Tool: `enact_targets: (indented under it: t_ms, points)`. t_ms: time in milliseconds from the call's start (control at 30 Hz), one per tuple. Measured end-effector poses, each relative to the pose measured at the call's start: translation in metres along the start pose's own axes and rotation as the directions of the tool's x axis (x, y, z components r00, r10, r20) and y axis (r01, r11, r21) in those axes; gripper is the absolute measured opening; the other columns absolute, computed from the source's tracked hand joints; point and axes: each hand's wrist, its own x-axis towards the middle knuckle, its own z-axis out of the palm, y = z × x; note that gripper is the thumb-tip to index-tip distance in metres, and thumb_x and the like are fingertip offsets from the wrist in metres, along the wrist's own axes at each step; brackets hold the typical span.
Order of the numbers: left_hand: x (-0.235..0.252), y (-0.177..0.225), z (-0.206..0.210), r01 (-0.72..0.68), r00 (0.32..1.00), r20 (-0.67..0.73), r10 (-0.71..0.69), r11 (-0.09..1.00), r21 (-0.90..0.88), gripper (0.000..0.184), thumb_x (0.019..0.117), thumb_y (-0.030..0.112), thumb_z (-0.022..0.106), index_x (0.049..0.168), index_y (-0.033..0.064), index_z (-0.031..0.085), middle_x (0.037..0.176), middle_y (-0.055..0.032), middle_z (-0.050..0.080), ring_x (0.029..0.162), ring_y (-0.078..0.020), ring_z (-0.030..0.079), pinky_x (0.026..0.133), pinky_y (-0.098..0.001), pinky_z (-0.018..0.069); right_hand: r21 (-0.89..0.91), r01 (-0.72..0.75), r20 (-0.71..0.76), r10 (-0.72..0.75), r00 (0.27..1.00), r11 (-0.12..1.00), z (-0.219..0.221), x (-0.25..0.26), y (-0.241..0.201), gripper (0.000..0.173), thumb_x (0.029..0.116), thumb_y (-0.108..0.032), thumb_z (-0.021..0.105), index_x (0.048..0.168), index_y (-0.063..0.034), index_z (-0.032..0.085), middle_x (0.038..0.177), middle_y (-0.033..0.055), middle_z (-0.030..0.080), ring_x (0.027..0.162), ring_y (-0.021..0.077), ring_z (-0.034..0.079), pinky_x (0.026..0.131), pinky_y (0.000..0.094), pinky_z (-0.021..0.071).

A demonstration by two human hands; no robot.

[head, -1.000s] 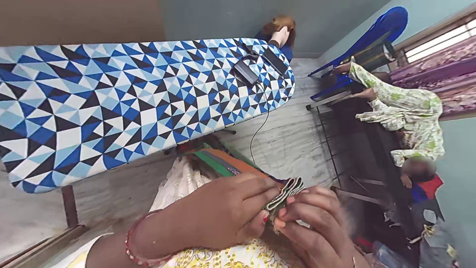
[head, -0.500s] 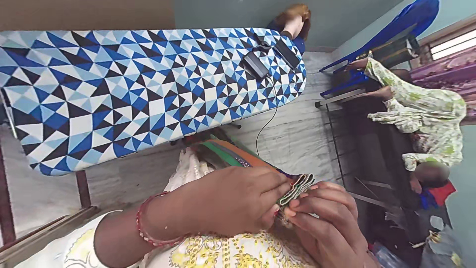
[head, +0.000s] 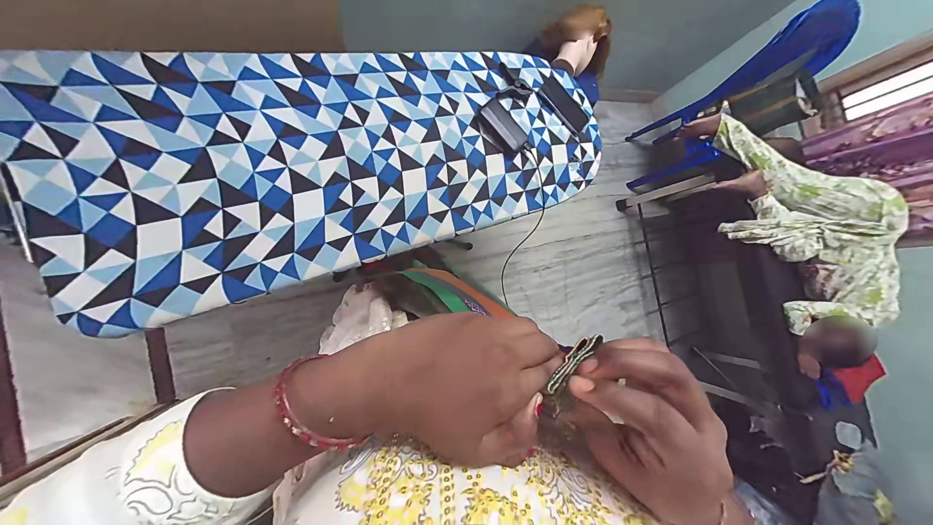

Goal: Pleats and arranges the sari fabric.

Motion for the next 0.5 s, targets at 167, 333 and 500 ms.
enact_targets:
  t_ms: [167, 333, 500]
  points:
    - [-0.002, 0.003, 0.003, -0.034, 0.998, -0.053, 0.034, 0.999, 0.008, 0.050, 0.1053, 0.028, 0.030, 0.115, -0.0069, 0.065, 0.115, -0.0217, 0.069, 0.099, -0.0305, 0.068, 0.079, -0.0364, 0.0542, -0.030, 0.024, -0.086, -0.026, 0.996, 0.999, 0.001, -0.007, -0.002, 0.018, 0.0937, -0.021, 0.075, 0.103, -0.0133, 0.061, 0.117, -0.0029, 0.055, 0.114, 0.0003, 0.056, 0.099, 0.0143, 0.0487]
    - [-0.003, 0.008, 0.002, -0.054, 0.995, -0.079, 0.059, 0.997, 0.059, 0.050, 0.1063, 0.029, 0.030, 0.114, -0.0060, 0.065, 0.113, -0.0211, 0.069, 0.100, -0.0304, 0.068, 0.081, -0.0362, 0.0545, -0.021, 0.101, -0.130, -0.103, 0.986, 0.995, 0.002, -0.014, -0.004, 0.011, 0.0946, -0.011, 0.071, 0.101, -0.0113, 0.062, 0.118, -0.0007, 0.055, 0.116, 0.0048, 0.057, 0.102, 0.0193, 0.0502]
    - [-0.002, 0.015, 0.004, -0.057, 0.990, -0.121, 0.071, 0.992, 0.114, 0.048, 0.1079, 0.027, 0.030, 0.113, -0.0050, 0.065, 0.116, -0.0213, 0.069, 0.104, -0.0297, 0.068, 0.086, -0.0352, 0.0548, -0.109, 0.176, -0.134, -0.190, 0.973, 0.978, -0.004, -0.020, -0.004, 0.011, 0.0926, -0.014, 0.072, 0.099, -0.0145, 0.063, 0.111, -0.0021, 0.053, 0.117, 0.0065, 0.053, 0.111, 0.0252, 0.0404]
